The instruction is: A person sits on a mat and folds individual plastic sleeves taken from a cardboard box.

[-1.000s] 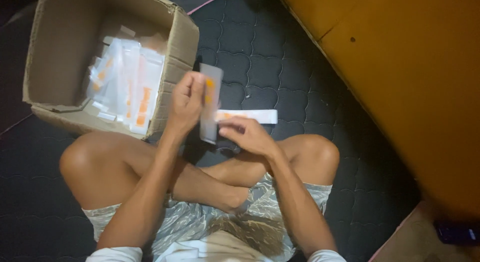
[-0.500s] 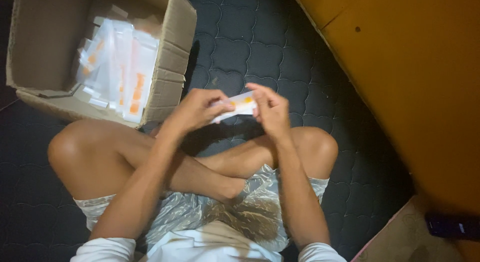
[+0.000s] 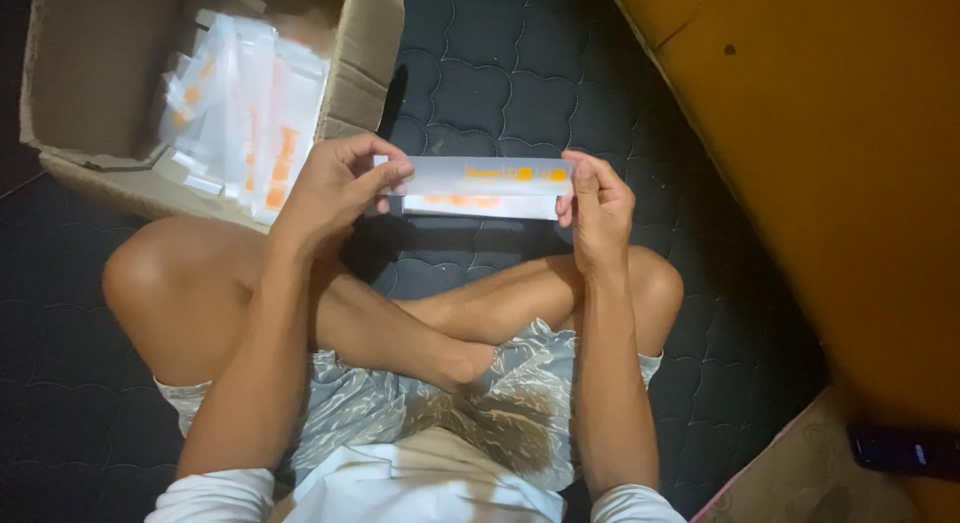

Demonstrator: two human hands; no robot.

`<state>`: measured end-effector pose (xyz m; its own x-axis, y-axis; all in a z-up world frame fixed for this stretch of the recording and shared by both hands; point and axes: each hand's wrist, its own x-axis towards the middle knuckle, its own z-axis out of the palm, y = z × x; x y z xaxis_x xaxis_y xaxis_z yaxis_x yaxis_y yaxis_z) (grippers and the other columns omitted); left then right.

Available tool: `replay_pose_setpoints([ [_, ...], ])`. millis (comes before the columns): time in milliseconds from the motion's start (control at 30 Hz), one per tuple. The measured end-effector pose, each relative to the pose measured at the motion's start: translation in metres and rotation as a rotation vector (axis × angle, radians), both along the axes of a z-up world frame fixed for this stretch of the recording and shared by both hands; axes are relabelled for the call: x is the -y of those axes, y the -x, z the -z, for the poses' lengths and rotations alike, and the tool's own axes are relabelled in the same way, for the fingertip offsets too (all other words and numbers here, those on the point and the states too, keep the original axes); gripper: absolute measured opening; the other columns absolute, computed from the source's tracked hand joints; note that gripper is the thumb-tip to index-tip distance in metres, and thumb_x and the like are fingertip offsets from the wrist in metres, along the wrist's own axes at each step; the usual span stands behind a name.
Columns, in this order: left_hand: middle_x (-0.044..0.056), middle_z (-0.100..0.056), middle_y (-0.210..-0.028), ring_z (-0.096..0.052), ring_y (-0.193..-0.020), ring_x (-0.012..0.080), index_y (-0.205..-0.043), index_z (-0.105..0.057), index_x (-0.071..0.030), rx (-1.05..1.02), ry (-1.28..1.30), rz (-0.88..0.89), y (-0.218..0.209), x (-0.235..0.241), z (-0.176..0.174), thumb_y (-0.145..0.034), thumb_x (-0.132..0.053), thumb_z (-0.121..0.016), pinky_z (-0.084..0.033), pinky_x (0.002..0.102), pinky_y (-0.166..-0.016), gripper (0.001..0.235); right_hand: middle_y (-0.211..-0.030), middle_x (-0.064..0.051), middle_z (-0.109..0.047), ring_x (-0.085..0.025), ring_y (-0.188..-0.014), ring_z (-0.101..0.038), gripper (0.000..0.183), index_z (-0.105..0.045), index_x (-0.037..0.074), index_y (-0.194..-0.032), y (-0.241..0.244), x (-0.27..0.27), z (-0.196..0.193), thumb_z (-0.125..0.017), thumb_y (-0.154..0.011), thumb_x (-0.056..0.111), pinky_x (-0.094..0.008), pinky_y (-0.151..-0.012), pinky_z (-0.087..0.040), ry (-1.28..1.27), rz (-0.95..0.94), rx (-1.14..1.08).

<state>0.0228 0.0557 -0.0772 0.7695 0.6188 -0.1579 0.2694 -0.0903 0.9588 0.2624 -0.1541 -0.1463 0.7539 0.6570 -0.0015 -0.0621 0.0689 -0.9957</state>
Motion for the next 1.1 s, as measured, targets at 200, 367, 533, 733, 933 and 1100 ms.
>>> replay_pose_setpoints([
  [200, 0.006, -0.067, -0.066, -0.062, -0.051, 0.0116, -0.107, -0.075, -0.004, 0.077, -0.031, -0.006, 0.0, -0.003, 0.01, -0.101, -0.015, -0.071, -0.047, 0.023, -0.049, 0.013, -0.055, -0.009, -0.058, -0.009, -0.044, -0.053, 0.036, -0.065, -0.002, -0.128, -0.001, 0.001, 0.006, -0.055, -0.109, 0.026, -0.019, -0.049, -0.047, -0.033, -0.031, 0.008],
  [367, 0.008, -0.065, -0.069, -0.062, -0.052, 0.011, -0.123, -0.069, 0.0, 0.115, 0.008, -0.035, -0.002, 0.001, 0.011, -0.1, -0.009, -0.07, -0.048, 0.022, -0.048, 0.025, -0.101, -0.01, -0.061, -0.02, -0.089, -0.059, 0.039, -0.055, 0.005, -0.141, 0.006, -0.006, -0.004, -0.061, -0.107, 0.022, -0.032, -0.078, -0.044, 0.143, 0.094, 0.581],
  [533, 0.01, -0.067, -0.071, -0.065, -0.053, 0.0105, -0.129, -0.066, 0.002, 0.186, 0.128, -0.001, -0.013, 0.013, -0.006, -0.096, -0.009, -0.071, -0.054, 0.019, -0.045, 0.035, -0.137, -0.011, -0.058, -0.034, -0.133, -0.047, 0.061, -0.061, 0.015, -0.142, 0.043, -0.032, -0.022, -0.079, -0.09, 0.042, -0.049, -0.113, -0.029, 0.165, -0.047, 1.202],
  [733, 0.014, -0.07, -0.073, -0.068, -0.055, 0.0149, -0.146, -0.05, -0.004, 0.403, 0.344, 0.077, -0.021, 0.017, 0.012, -0.104, -0.022, -0.062, -0.059, 0.022, -0.048, 0.047, -0.094, 0.002, -0.08, -0.018, -0.085, -0.074, 0.023, -0.074, 0.021, -0.122, 0.071, -0.045, -0.014, -0.06, -0.105, 0.023, -0.035, -0.087, -0.053, 0.05, -0.316, 0.651],
  [933, 0.014, -0.066, -0.11, -0.062, -0.099, 0.0241, -0.133, -0.068, -0.008, 0.345, -0.13, 0.13, -0.026, 0.027, 0.018, -0.091, -0.021, -0.082, -0.056, 0.037, -0.078, 0.047, -0.092, -0.015, -0.079, -0.024, -0.084, -0.078, 0.027, -0.072, 0.005, -0.114, 0.082, -0.04, -0.028, -0.055, -0.107, 0.024, -0.041, -0.084, -0.062, 0.01, -0.569, -0.056],
  [1100, 0.006, -0.071, -0.105, -0.064, -0.094, 0.0178, -0.096, -0.081, -0.014, 0.336, -0.119, 0.161, -0.03, 0.032, 0.022, -0.095, -0.02, -0.077, -0.051, 0.034, -0.086, 0.007, -0.096, -0.006, -0.079, -0.014, -0.093, -0.07, 0.022, -0.078, 0.009, -0.106, 0.088, -0.043, -0.037, -0.069, -0.099, 0.028, -0.037, -0.09, -0.056, 0.146, -0.572, 0.13],
])
